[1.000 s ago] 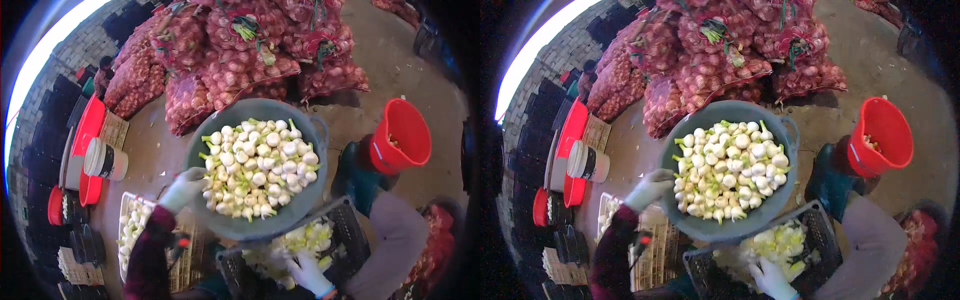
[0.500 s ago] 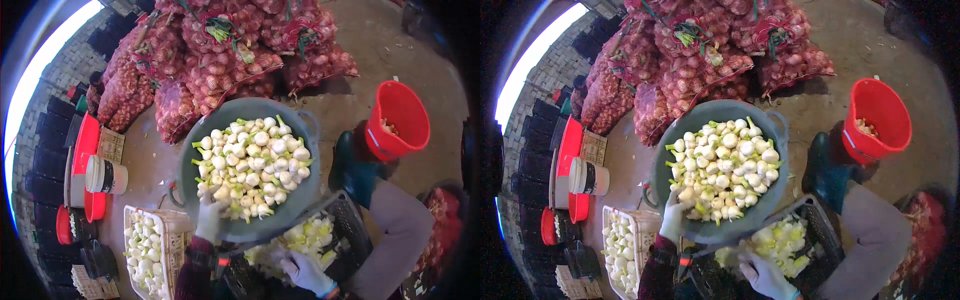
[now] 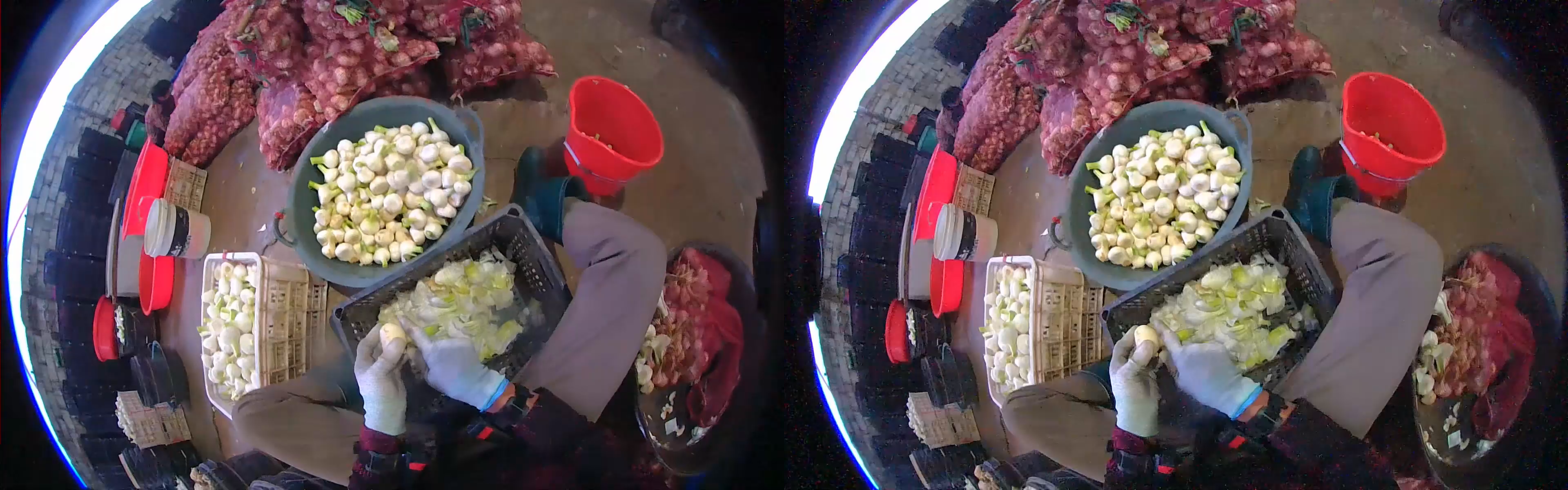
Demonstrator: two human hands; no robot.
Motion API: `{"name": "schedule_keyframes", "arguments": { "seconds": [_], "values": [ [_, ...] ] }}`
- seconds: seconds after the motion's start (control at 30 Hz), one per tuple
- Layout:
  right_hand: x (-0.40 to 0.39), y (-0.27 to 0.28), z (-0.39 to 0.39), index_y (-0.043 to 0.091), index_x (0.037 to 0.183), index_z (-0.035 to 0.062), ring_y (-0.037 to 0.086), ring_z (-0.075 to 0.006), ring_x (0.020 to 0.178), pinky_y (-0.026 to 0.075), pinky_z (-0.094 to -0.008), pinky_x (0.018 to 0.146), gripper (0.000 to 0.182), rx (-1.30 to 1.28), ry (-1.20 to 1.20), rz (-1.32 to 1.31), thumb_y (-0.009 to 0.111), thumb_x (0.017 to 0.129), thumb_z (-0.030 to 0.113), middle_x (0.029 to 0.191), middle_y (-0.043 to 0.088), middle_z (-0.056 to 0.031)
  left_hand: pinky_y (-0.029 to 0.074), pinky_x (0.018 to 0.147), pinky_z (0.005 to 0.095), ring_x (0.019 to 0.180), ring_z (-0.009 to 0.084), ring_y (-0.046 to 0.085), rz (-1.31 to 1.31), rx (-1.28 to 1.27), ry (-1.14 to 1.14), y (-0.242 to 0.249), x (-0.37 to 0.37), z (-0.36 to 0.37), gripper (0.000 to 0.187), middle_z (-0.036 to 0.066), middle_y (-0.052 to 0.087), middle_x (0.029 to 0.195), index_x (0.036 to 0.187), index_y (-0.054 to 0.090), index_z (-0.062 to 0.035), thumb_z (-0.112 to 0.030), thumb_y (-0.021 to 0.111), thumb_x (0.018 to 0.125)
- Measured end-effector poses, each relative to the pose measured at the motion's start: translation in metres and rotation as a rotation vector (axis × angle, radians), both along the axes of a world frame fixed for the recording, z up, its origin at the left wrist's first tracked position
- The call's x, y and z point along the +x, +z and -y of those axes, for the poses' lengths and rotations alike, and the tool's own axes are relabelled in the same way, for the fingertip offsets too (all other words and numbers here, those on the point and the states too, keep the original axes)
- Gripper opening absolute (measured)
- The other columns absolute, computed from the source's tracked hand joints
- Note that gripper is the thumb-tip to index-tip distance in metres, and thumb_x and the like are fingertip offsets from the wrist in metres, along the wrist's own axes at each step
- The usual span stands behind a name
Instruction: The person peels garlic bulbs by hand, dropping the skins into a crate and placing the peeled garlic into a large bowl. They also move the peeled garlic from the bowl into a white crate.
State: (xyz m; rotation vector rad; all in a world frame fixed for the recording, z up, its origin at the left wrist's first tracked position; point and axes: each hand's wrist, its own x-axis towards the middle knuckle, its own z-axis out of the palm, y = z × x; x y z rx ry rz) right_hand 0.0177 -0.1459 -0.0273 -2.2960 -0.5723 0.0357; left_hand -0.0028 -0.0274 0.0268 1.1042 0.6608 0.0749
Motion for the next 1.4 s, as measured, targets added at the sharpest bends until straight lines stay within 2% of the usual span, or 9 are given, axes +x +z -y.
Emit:
{"name": "schedule_keyframes", "arguments": {
  "seconds": [0.3, 0.37, 0.53, 0.8, 0.93, 0.97, 1.07, 1.17, 1.4],
  "values": [
    [0.003, -0.016, 0.008, 0.061, 0.118, 0.0052, 0.066, -0.0344, 0.072, 0.051, -0.0438, 0.064, 0.034, 0.480, -0.111, -0.351, 0.050, 0.096, 0.028, 0.083, 0.068, -0.0176, 0.052, 0.080, 0.0308, 0.094, 0.0195, 0.062, 0.005, 0.206, -0.065, -0.013, -0.011, -0.001, 0.052, 0.013, 0.061, 0.108, 0.126, 0.048, 0.0092, -0.008, 0.068, 0.082],
    [0.022, -0.017, 0.028, 0.053, 0.128, 0.0023, 0.064, -0.0377, 0.082, 0.051, -0.0410, 0.076, 0.045, 0.673, 0.090, -1.071, 0.053, 0.095, 0.033, 0.096, 0.065, -0.0207, 0.052, 0.081, 0.0312, 0.096, 0.0199, 0.061, -0.057, 0.152, -0.103, -0.011, -0.014, -0.007, 0.050, 0.013, 0.061, 0.109, 0.127, 0.048, 0.0093, -0.008, 0.066, 0.083],
    [0.027, 0.010, 0.043, 0.064, 0.102, 0.0041, 0.064, -0.0360, 0.084, 0.049, -0.0458, 0.073, 0.030, 0.235, 0.149, -0.175, 0.061, 0.087, 0.029, 0.087, 0.065, -0.0172, 0.052, 0.080, 0.0310, 0.094, 0.0188, 0.061, -0.132, 0.078, -0.148, -0.010, -0.009, 0.000, 0.054, 0.012, 0.062, 0.109, 0.128, 0.049, 0.0084, -0.016, 0.065, 0.083],
    [0.030, -0.006, 0.028, 0.063, 0.100, 0.0008, 0.059, -0.0102, 0.067, 0.049, -0.0278, 0.060, 0.029, 0.935, -0.191, -0.905, 0.061, 0.093, 0.029, 0.077, 0.064, -0.0097, 0.049, 0.091, 0.0317, 0.106, 0.0225, 0.060, -0.039, 0.262, -0.191, -0.015, -0.004, -0.025, 0.052, 0.018, 0.058, 0.120, 0.133, 0.044, 0.0089, -0.007, 0.059, 0.086],
    [0.036, 0.004, 0.014, 0.061, 0.089, 0.0025, 0.061, -0.0198, 0.063, 0.047, -0.0360, 0.057, 0.030, 0.558, -0.085, -0.770, 0.060, 0.093, 0.033, 0.069, 0.061, -0.0117, 0.048, 0.092, 0.0300, 0.112, 0.0212, 0.056, -0.187, 0.184, -0.166, -0.029, -0.020, 0.001, 0.046, 0.017, 0.055, 0.127, 0.132, 0.047, 0.0087, -0.018, 0.053, 0.096],
    [0.034, 0.001, 0.009, 0.061, 0.089, 0.0025, 0.061, -0.0198, 0.063, 0.047, -0.0360, 0.057, 0.030, 0.549, -0.081, -0.785, 0.060, 0.093, 0.033, 0.069, 0.061, -0.0117, 0.047, 0.070, 0.0239, 0.086, 0.0096, 0.053, -0.182, 0.265, -0.146, -0.023, -0.015, 0.014, 0.036, 0.005, 0.060, 0.100, 0.120, 0.056, 0.0075, -0.021, 0.050, 0.098],
    [0.030, -0.012, 0.004, 0.057, 0.078, 0.0038, 0.060, -0.0342, 0.064, 0.046, -0.0396, 0.057, 0.030, 0.316, 0.007, -0.346, 0.061, 0.090, 0.030, 0.073, 0.060, -0.0190, 0.044, 0.063, 0.0223, 0.079, 0.0086, 0.054, -0.151, 0.360, -0.185, -0.049, -0.017, 0.002, 0.032, 0.004, 0.061, 0.095, 0.117, 0.059, 0.0058, -0.018, 0.052, 0.098],
    [0.036, -0.015, 0.008, 0.063, 0.093, 0.0080, 0.062, -0.0400, 0.077, 0.050, -0.0450, 0.064, 0.023, 0.274, 0.007, -0.584, 0.055, 0.092, 0.030, 0.083, 0.064, -0.0190, 0.043, 0.061, 0.0210, 0.065, 0.0095, 0.053, -0.335, 0.164, -0.134, -0.047, -0.014, -0.007, 0.029, 0.004, 0.062, 0.087, 0.118, 0.059, 0.0051, -0.007, 0.056, 0.093],
    [0.031, -0.057, 0.021, 0.062, 0.100, -0.0012, 0.065, -0.0363, 0.083, 0.050, -0.0423, 0.073, 0.028, 0.353, -0.294, -0.484, 0.063, 0.088, 0.024, 0.089, 0.067, -0.0214, 0.047, 0.060, 0.0236, 0.069, 0.0112, 0.056, -0.184, -0.063, -0.094, -0.016, -0.023, 0.005, 0.040, 0.008, 0.063, 0.094, 0.129, 0.050, 0.0051, -0.006, 0.056, 0.091]
  ]
}}
